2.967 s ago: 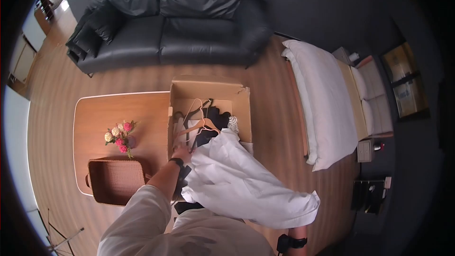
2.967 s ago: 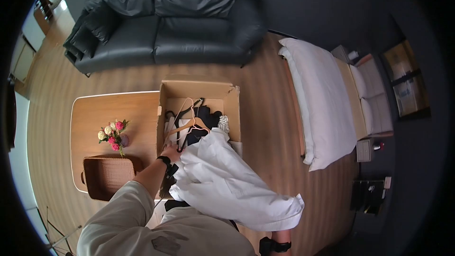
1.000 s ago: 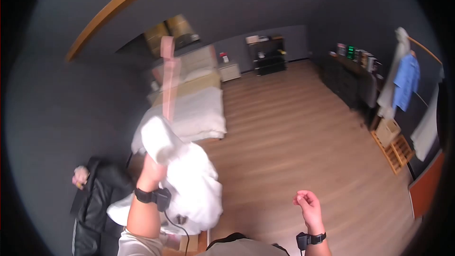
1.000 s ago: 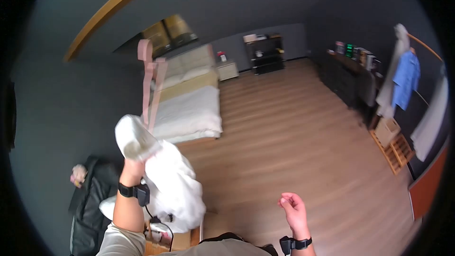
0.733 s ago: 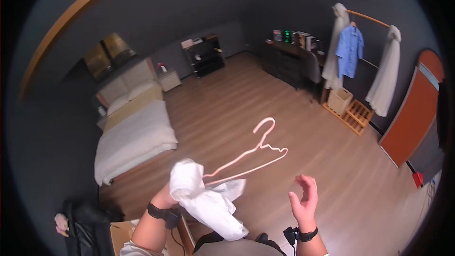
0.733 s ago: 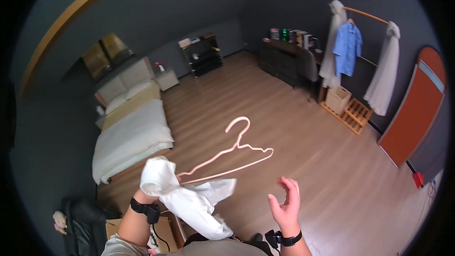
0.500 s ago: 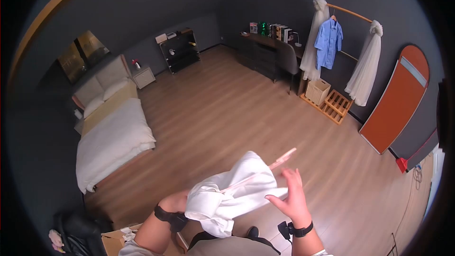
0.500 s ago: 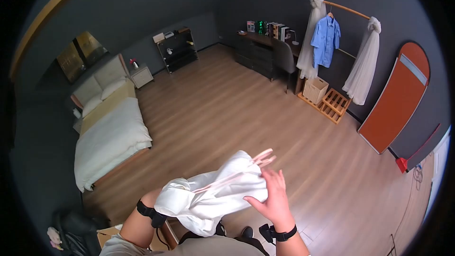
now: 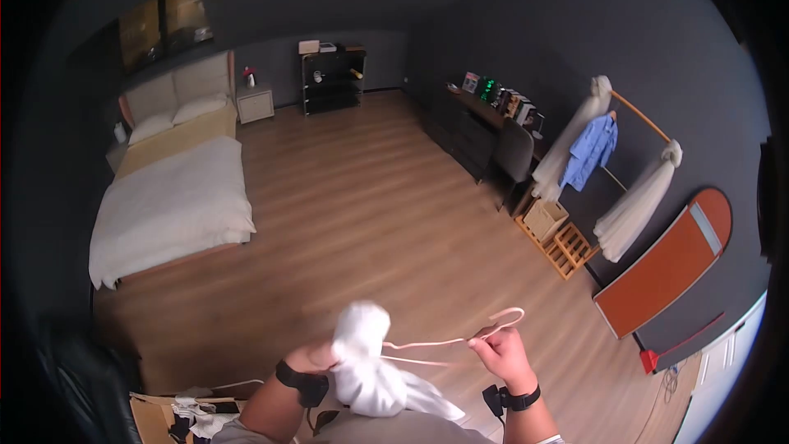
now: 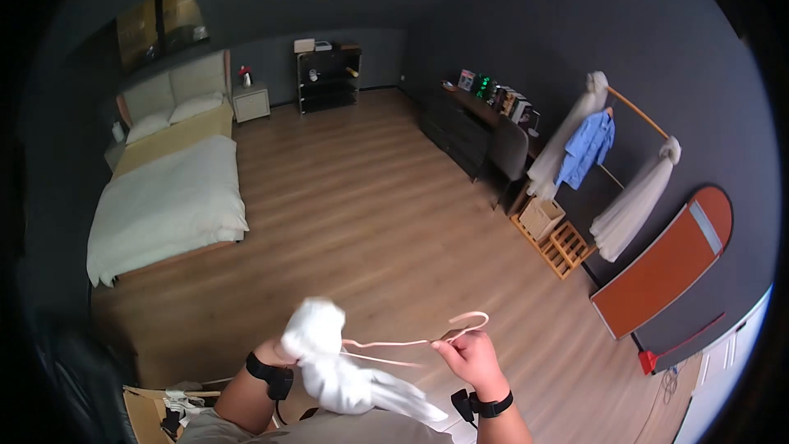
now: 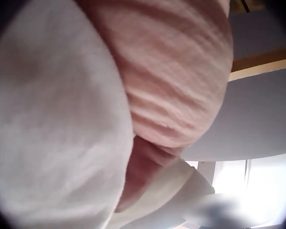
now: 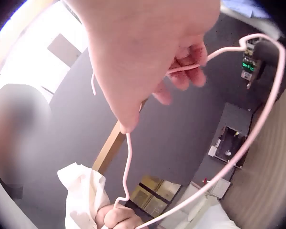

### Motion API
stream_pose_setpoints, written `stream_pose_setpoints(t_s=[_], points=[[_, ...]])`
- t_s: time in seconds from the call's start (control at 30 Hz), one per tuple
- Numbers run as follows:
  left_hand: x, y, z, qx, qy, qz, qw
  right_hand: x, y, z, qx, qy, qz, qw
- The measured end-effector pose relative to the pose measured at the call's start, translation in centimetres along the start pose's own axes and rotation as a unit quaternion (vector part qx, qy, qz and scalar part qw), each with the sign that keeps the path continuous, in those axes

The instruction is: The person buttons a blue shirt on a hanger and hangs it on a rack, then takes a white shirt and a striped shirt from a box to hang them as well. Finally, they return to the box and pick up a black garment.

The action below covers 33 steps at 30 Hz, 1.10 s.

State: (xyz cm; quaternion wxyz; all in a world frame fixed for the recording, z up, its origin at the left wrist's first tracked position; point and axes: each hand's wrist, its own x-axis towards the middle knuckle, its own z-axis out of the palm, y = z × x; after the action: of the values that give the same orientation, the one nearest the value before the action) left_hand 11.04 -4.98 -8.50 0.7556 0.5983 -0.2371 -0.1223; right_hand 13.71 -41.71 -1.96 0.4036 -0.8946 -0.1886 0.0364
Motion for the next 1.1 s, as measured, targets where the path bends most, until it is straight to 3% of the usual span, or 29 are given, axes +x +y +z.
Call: stream_pose_setpoints(t_s=[0.03,0.07,0.17,0.23,0.33,0.43,0.53,0.57,0.7,0.8,0.9,1.0,1.1], points=[[-0.3,0.4,-0.7,-0.096,0.084,-0.1,0.987,1.3,-1.0,1.2,0.067,0.038,-0.056,0.995],[-0.6,0.7,-1.6,-0.19,0.164,-0.198,0.947,2.3,-1.2,2.1,0.088,0.04,0.003,0.995],[-1.4,-1.7,-5.0,-0.12,0.24,-0.221,0.938,4.8,0.5,5.2,0.179,0.057,0.154,0.97],[-1.3,-2.5,-5.8,-0.143,0.217,-0.204,0.944,6.1,2.1,5.9,0.273,0.076,0.212,0.935],[0.4,-3.0,-6.2,-0.176,0.118,-0.225,0.951,7.3,-0.5,6.9,0.303,0.091,0.175,0.932],[4.6,-3.8,-4.8,-0.186,-0.005,-0.219,0.958,8.2,-0.6,7.0,0.342,0.045,0.096,0.934],[9.0,-5.7,-3.7,-0.139,-0.081,-0.293,0.942,9.7,-1.4,6.7,0.383,0.061,0.056,0.92],[10.9,-4.8,-3.1,-0.124,-0.104,-0.325,0.932,9.9,-1.5,6.3,0.436,0.043,0.102,0.893],[17.4,-7.5,-2.1,-0.073,-0.193,-0.342,0.917,11.4,4.6,5.6,0.461,0.049,0.121,0.878],[21.9,-9.9,-1.9,-0.05,-0.199,-0.348,0.915,13.3,8.4,3.6,0.505,0.077,0.123,0.851],[26.3,-12.0,-1.3,-0.048,-0.228,-0.352,0.907,15.5,12.1,2.3,0.471,0.093,0.133,0.867],[32.8,-11.2,-0.1,0.038,-0.275,-0.401,0.873,17.4,16.7,0.4,0.477,0.152,0.085,0.861],[39.3,-10.9,1.0,0.108,-0.256,-0.326,0.903,19.0,19.9,-1.9,0.505,0.213,0.076,0.833]])
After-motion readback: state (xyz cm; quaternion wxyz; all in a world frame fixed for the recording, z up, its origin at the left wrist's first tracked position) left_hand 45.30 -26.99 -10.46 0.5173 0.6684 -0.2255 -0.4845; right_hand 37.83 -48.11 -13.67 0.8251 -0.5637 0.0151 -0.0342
